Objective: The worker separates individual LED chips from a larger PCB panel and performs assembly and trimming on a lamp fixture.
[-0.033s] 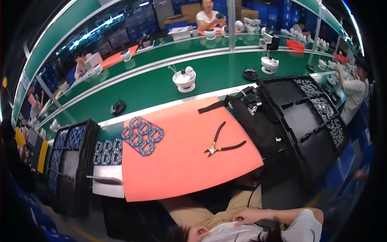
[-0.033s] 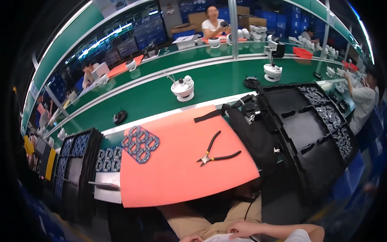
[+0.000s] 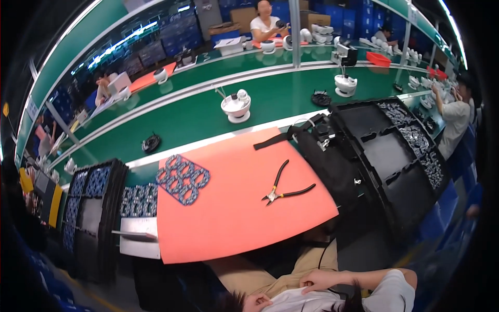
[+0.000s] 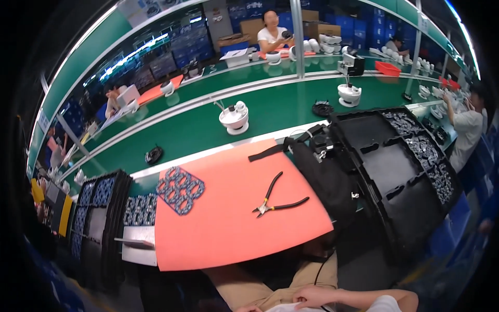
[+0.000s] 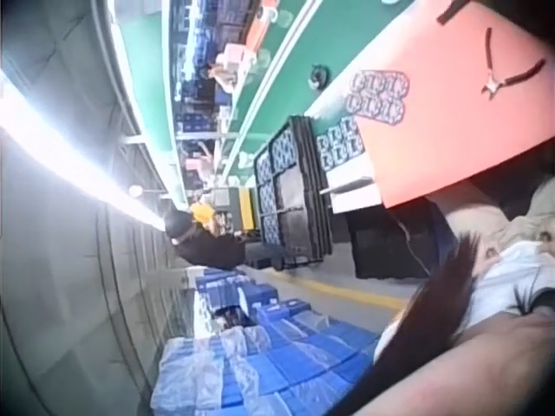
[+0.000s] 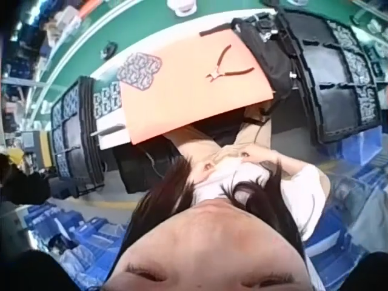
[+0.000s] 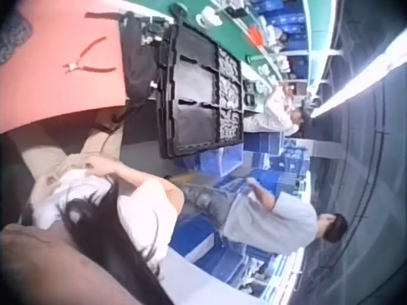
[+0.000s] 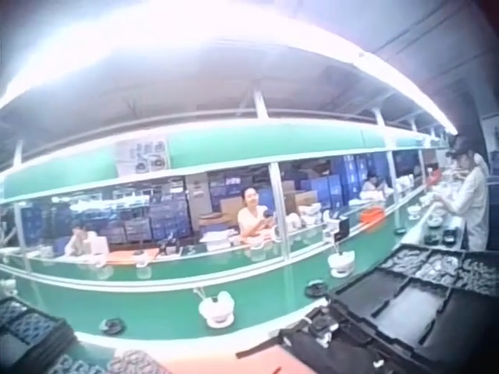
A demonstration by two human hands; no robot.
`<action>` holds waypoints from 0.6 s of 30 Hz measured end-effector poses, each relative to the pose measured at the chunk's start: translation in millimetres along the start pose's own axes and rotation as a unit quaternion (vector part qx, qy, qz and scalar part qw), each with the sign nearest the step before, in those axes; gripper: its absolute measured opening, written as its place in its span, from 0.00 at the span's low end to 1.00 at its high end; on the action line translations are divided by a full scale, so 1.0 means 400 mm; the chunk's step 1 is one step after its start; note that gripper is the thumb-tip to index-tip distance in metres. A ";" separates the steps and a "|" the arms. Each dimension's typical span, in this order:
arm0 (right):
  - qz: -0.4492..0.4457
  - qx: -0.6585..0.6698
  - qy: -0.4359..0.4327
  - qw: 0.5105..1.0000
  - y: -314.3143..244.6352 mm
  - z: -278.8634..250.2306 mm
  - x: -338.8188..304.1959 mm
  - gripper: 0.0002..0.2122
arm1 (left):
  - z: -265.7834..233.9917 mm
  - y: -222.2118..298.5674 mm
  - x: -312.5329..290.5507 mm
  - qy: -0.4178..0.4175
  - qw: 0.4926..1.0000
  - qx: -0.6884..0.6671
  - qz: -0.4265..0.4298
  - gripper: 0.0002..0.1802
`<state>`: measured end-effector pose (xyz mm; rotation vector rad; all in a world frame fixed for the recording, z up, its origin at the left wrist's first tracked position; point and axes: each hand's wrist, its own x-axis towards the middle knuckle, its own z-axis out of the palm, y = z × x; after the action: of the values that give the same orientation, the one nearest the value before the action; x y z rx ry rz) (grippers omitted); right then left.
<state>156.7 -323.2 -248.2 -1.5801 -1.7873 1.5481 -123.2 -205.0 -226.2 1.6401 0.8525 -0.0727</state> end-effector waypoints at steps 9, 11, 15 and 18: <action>0.043 -0.185 0.126 0.974 0.129 0.033 0.130 0.14 | 0.076 -0.465 0.212 0.062 0.956 0.281 0.050 0.16; 0.045 -0.220 -0.054 0.973 0.117 0.020 0.127 0.20 | 0.108 -0.471 0.222 0.068 0.937 0.338 0.058 0.20; -0.022 -0.030 0.043 0.998 0.087 -0.043 0.018 0.23 | 0.099 -0.353 0.136 0.078 0.989 0.115 0.053 0.15; -0.073 -0.043 0.332 0.940 0.071 -0.045 -0.058 0.21 | 0.120 -0.566 0.122 0.081 0.991 0.096 0.045 0.18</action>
<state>193.5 -338.8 -255.7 -1.6908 -1.5405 0.7369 -195.1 -222.4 -450.7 1.8819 0.9160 0.0431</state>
